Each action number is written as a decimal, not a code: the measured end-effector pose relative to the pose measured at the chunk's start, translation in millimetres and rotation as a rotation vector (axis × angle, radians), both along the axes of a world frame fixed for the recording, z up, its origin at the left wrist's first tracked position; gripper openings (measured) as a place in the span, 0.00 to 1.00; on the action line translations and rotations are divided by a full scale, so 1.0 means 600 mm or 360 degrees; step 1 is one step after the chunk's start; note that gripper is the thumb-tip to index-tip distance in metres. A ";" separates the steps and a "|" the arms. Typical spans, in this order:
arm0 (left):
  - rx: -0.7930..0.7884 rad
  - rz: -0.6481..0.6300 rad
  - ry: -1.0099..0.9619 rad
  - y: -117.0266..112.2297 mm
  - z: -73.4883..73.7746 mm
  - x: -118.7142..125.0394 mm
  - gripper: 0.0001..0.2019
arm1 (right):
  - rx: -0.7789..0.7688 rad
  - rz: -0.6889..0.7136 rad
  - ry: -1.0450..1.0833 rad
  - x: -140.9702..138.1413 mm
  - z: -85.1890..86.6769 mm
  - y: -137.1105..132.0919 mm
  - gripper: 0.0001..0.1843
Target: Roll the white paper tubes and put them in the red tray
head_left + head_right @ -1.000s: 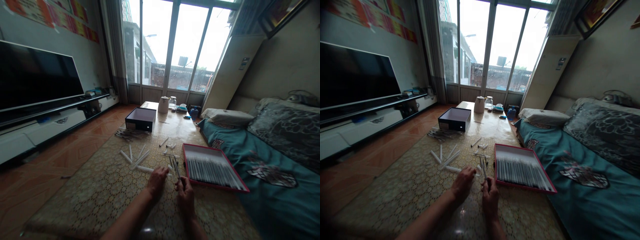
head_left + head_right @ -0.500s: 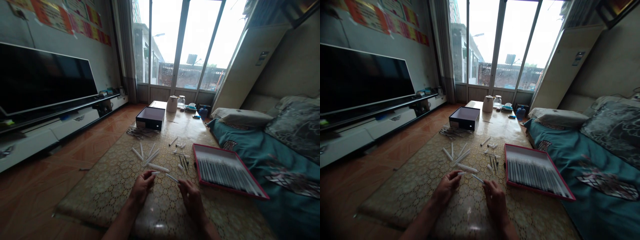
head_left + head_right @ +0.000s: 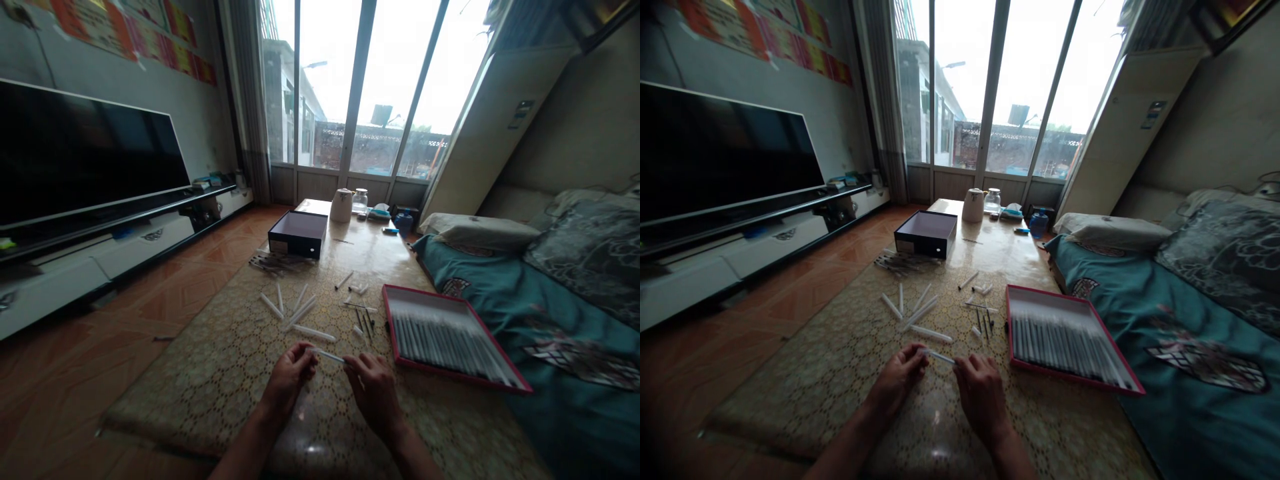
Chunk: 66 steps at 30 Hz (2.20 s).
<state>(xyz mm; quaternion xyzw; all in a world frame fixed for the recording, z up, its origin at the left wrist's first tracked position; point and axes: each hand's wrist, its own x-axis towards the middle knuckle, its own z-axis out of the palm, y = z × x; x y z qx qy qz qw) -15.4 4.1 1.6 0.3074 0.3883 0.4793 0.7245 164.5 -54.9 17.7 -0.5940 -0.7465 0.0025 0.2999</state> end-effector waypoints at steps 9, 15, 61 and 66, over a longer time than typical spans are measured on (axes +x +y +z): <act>0.0137 -0.0085 0.0151 -0.006 0.004 0.002 0.15 | 0.0040 0.0053 -0.0113 -0.008 -0.022 0.003 0.08; 0.0179 0.0039 0.0217 -0.009 0.002 0.013 0.15 | 0.0168 0.0021 -0.0347 -0.009 -0.033 0.006 0.10; 0.0316 0.0212 0.0299 -0.013 0.003 0.010 0.19 | -0.0411 -0.1960 0.0065 0.439 -0.014 0.007 0.17; 0.0320 0.0214 0.0297 -0.014 0.001 0.010 0.18 | -0.0237 -0.1947 0.0041 0.423 -0.010 0.004 0.20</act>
